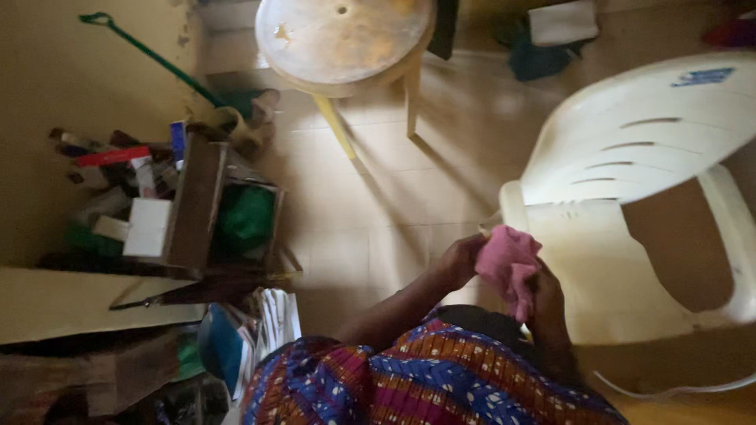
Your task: The person wipes drinking glasses with a cloth by hand and places them onto a tray on a table.
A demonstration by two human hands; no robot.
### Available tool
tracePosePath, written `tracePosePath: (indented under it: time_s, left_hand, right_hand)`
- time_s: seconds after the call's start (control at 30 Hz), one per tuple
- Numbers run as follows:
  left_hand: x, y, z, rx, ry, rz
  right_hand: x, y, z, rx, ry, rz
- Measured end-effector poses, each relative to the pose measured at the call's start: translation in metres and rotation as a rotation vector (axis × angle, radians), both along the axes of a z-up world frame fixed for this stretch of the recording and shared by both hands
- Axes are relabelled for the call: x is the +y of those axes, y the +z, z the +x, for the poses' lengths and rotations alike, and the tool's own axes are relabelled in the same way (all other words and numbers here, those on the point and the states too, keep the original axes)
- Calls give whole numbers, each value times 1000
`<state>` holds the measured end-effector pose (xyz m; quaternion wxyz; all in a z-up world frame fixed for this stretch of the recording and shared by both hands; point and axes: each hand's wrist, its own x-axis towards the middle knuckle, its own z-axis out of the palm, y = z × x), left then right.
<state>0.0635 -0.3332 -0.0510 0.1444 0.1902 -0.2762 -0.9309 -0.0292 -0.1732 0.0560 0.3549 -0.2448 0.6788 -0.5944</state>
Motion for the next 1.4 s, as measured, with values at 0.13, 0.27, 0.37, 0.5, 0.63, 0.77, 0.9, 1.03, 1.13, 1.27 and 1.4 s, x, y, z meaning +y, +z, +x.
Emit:
tracePosePath:
  time_s: [0.13, 0.27, 0.37, 0.5, 0.63, 0.77, 0.9, 1.03, 1.13, 1.27, 1.4]
  left_hand:
    - [-30, 3, 6, 95, 113, 161]
    - [-51, 11, 11, 90, 151, 186]
    - [-54, 18, 28, 142, 179, 140]
    - [-59, 26, 57, 146, 294, 119]
    - [-65, 44, 70, 163, 445, 92]
    - [-73, 55, 66, 189, 537, 14]
    - [-81, 61, 47, 79, 762, 16]
    - [-79, 76, 28, -51, 884, -197]
    - [-76, 81, 23, -122, 914, -215]
    - [-81, 80, 25, -183, 937, -226]
    - [-79, 84, 30, -251, 962, -283]
  right_hand:
    - [-32, 11, -1, 173, 110, 3]
    - [-53, 16, 7, 690, 222, -27]
    - [-80, 17, 12, 136, 109, -26]
    - [-99, 8, 8, 811, 359, -132]
    - [-126, -14, 3, 528, 378, -190]
    - [-144, -12, -9, -131, 393, -55]
    - [-158, 3, -34, -171, 477, 3]
    - [-170, 6, -65, 110, 586, -139]
    - [-177, 11, -74, 729, 689, -368]
    - [-181, 4, -73, 577, 714, -237]
    - [-190, -8, -72, -243, 682, 22]
